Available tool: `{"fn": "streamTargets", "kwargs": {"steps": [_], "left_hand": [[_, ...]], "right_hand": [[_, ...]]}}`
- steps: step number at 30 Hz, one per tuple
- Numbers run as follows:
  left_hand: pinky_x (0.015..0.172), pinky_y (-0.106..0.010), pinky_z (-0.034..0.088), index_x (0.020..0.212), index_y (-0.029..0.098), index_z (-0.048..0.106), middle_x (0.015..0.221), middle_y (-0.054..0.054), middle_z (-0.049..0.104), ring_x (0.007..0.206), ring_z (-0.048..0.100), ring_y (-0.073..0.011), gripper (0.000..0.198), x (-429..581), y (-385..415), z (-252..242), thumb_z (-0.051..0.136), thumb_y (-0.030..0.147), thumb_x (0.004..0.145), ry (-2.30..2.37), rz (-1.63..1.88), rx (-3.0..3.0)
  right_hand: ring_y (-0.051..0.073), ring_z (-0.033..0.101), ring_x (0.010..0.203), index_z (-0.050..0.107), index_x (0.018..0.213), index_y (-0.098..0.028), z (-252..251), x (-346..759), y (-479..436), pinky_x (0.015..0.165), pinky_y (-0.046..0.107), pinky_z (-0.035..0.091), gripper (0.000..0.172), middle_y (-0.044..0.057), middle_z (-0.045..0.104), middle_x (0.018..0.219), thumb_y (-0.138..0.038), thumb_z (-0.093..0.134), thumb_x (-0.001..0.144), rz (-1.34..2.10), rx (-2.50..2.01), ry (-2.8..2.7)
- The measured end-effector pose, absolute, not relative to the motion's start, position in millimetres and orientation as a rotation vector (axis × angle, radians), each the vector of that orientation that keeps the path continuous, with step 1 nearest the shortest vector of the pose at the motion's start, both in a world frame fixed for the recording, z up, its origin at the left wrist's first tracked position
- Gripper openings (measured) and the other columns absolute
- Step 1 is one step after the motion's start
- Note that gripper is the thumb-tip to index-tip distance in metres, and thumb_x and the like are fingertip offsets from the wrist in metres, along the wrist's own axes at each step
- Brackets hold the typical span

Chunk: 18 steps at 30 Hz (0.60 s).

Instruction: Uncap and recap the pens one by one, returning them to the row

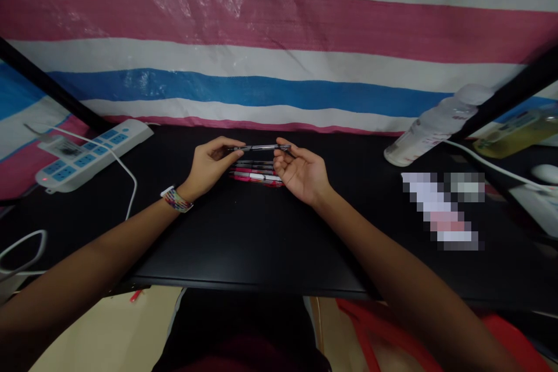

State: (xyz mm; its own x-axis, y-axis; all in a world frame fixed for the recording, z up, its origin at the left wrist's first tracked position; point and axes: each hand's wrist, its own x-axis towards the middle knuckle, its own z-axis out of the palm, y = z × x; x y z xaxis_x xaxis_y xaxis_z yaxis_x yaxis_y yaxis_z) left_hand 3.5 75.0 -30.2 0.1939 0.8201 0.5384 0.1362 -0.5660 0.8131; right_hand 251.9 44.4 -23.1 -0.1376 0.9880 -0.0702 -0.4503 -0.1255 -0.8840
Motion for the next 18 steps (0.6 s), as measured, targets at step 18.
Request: {"fn": "streamTargets", "kwargs": {"steps": [18], "left_hand": [[0.097, -0.041, 0.063, 0.108, 0.024, 0.085, 0.109, -0.008, 0.084, 0.104, 0.079, -0.0233, 0.015, 3.7, 75.0, -30.9, 0.084, 0.031, 0.095, 0.885, 1.41, 1.862]], "right_hand": [[0.021, 0.07, 0.088, 0.074, 0.109, -0.025, -26.5, 251.7, 44.9, 0.089, 0.037, 0.066, 0.027, 0.007, 0.072, 0.091, -0.036, 0.072, 0.084, 1.535, -0.821, -0.867]]}}
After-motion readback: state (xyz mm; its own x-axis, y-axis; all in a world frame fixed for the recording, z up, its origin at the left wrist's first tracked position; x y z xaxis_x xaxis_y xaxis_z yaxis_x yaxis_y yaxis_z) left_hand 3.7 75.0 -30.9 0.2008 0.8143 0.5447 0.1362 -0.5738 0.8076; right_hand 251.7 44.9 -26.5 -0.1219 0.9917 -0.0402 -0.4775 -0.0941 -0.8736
